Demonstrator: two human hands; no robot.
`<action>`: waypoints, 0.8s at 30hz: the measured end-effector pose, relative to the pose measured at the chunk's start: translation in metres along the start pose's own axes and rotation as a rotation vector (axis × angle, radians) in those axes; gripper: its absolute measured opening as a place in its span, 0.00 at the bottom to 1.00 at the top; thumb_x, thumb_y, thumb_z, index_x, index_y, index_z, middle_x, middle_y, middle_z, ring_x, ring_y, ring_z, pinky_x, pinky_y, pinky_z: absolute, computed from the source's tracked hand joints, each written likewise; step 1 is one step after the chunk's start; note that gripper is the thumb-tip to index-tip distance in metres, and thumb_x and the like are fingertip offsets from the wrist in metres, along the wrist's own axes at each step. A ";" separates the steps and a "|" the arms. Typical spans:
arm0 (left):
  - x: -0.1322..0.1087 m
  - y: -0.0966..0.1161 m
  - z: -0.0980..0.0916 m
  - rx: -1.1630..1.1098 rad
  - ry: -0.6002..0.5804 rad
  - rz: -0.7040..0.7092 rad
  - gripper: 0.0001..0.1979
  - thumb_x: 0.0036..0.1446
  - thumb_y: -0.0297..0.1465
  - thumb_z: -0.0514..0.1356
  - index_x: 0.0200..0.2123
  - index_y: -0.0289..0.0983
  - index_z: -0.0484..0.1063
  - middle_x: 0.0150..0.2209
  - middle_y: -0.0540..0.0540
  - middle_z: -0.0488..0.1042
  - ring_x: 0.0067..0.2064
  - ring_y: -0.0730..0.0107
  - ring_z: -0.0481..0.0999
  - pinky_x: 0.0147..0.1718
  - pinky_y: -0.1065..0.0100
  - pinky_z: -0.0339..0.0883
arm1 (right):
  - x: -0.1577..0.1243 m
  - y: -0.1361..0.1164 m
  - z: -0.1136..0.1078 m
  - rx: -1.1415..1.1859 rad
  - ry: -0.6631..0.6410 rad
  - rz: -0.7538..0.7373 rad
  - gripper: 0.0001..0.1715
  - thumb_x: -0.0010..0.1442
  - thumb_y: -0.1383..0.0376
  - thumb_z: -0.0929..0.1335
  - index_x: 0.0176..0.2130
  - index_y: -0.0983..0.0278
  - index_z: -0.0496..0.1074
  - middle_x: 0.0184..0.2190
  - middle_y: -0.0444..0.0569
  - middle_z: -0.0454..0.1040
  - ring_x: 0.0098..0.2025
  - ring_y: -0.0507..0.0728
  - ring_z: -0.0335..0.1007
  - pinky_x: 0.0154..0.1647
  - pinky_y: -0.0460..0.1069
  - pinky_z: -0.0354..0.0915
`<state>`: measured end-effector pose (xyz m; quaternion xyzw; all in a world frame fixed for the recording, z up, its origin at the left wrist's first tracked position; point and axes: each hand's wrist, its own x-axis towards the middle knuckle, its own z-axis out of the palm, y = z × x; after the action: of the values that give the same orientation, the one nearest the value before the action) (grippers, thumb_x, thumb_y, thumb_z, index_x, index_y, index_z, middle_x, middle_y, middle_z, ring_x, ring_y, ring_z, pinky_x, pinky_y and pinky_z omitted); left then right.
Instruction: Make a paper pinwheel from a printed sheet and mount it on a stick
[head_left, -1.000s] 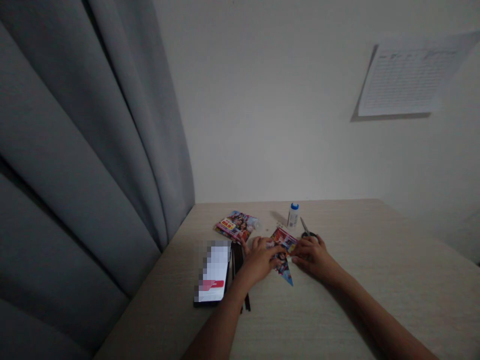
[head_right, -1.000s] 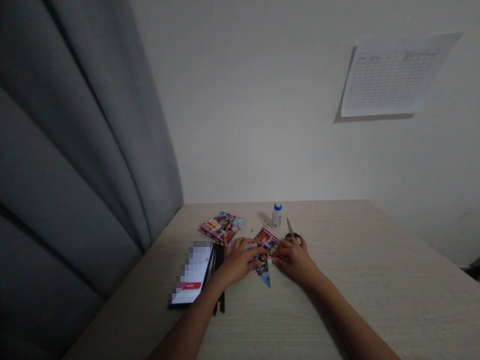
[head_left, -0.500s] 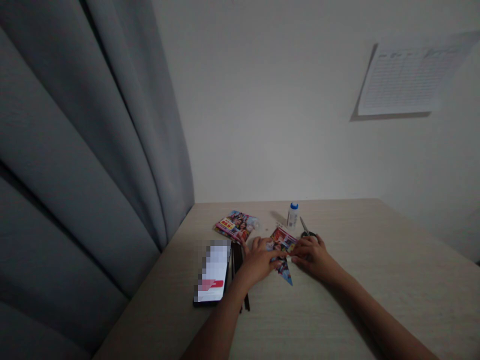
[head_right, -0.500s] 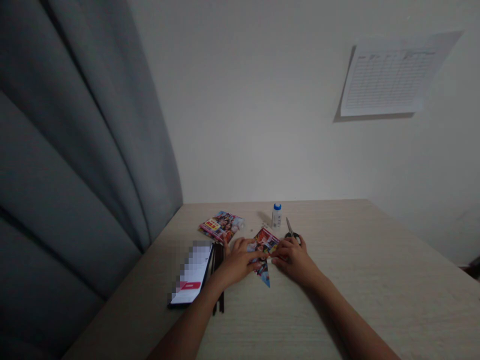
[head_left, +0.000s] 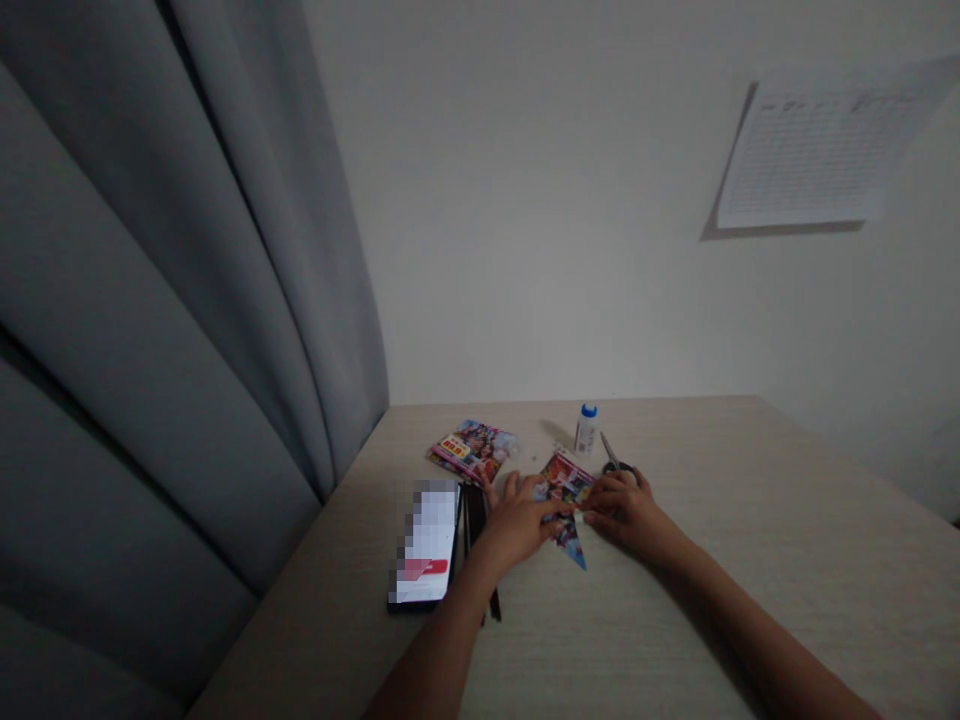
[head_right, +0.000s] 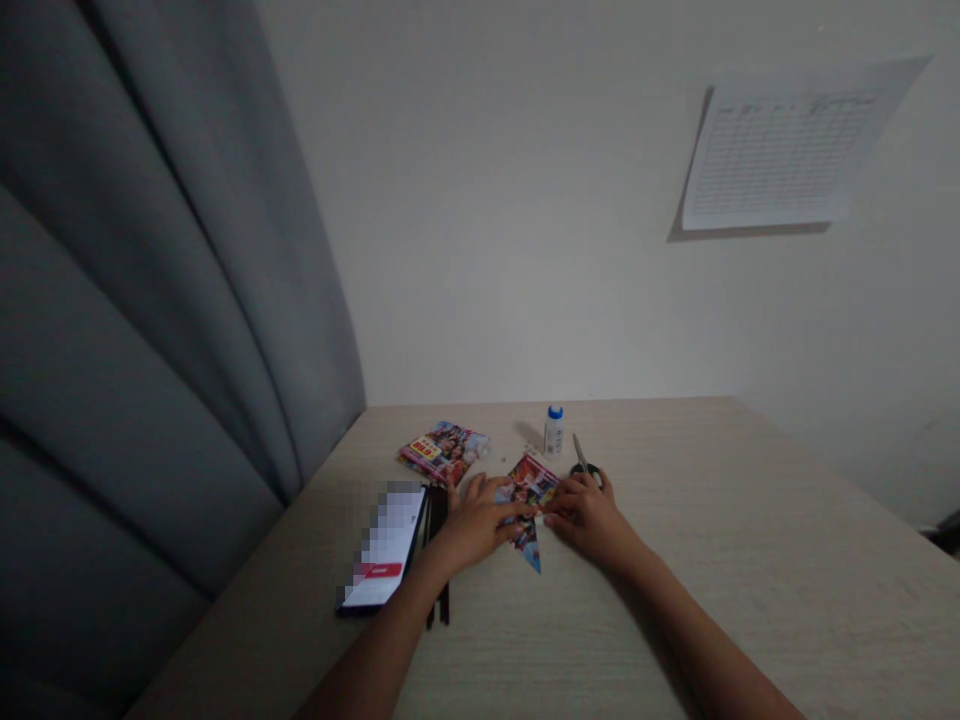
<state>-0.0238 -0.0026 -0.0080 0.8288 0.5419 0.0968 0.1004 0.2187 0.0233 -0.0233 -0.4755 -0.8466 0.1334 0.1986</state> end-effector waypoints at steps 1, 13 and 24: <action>0.000 0.000 0.000 -0.002 -0.001 0.002 0.18 0.63 0.48 0.57 0.56 0.69 0.68 0.66 0.52 0.59 0.67 0.37 0.51 0.59 0.22 0.27 | 0.000 0.000 0.000 -0.002 -0.001 0.002 0.14 0.61 0.49 0.68 0.42 0.49 0.80 0.45 0.48 0.78 0.56 0.66 0.64 0.65 0.71 0.36; 0.002 -0.004 0.005 -0.016 0.008 0.021 0.20 0.63 0.47 0.58 0.58 0.68 0.67 0.66 0.51 0.59 0.67 0.41 0.51 0.59 0.22 0.28 | 0.000 0.000 0.000 0.008 -0.014 0.002 0.15 0.62 0.49 0.68 0.42 0.50 0.80 0.46 0.48 0.78 0.57 0.66 0.64 0.65 0.71 0.35; 0.002 -0.002 0.006 -0.003 0.000 0.029 0.19 0.64 0.46 0.58 0.57 0.72 0.66 0.66 0.52 0.58 0.67 0.41 0.51 0.59 0.22 0.31 | -0.001 -0.007 -0.007 0.018 -0.036 0.019 0.15 0.62 0.49 0.68 0.42 0.51 0.80 0.45 0.47 0.78 0.57 0.65 0.64 0.66 0.71 0.35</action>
<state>-0.0232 -0.0006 -0.0143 0.8365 0.5296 0.0991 0.0999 0.2173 0.0194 -0.0147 -0.4792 -0.8442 0.1513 0.1865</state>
